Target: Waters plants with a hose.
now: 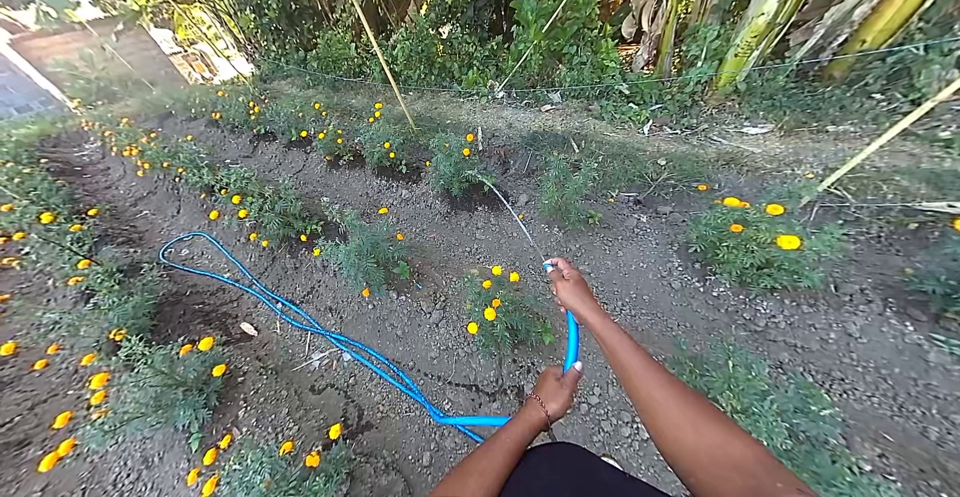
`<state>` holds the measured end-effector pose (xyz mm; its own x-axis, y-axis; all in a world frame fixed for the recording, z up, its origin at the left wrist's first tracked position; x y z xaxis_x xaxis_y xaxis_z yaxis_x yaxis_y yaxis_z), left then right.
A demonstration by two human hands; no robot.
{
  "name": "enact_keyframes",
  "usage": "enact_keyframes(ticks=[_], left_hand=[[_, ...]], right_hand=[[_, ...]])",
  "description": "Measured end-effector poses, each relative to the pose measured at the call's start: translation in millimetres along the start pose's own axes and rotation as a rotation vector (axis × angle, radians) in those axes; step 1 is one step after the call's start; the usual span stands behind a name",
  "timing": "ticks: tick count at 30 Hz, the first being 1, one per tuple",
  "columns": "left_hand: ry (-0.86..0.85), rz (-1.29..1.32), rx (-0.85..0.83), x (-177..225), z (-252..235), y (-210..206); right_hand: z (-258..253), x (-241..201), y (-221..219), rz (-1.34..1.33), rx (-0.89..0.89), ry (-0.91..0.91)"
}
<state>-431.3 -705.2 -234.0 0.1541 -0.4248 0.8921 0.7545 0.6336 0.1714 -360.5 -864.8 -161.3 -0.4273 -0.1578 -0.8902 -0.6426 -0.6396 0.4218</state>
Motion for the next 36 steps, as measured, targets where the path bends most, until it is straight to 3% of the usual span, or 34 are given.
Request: enact_keyframes(ticks=[36], left_hand=[[0.030,-0.032,0.002,-5,5,-3]], right_hand=[[1,15,-1,-0.011,0.012,-0.038]])
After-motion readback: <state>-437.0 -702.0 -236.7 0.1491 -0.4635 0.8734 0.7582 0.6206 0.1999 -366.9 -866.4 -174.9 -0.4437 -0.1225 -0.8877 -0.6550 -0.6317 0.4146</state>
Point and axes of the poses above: each hand's wrist, its own z-axis away from the middle knuckle, its own y-axis out of the back of the hand, x = y × z, the point moved 4 cm from there along -z, towards the middle knuckle, and after that the axes turned 15 degrees about x, right-handed, at the moved point
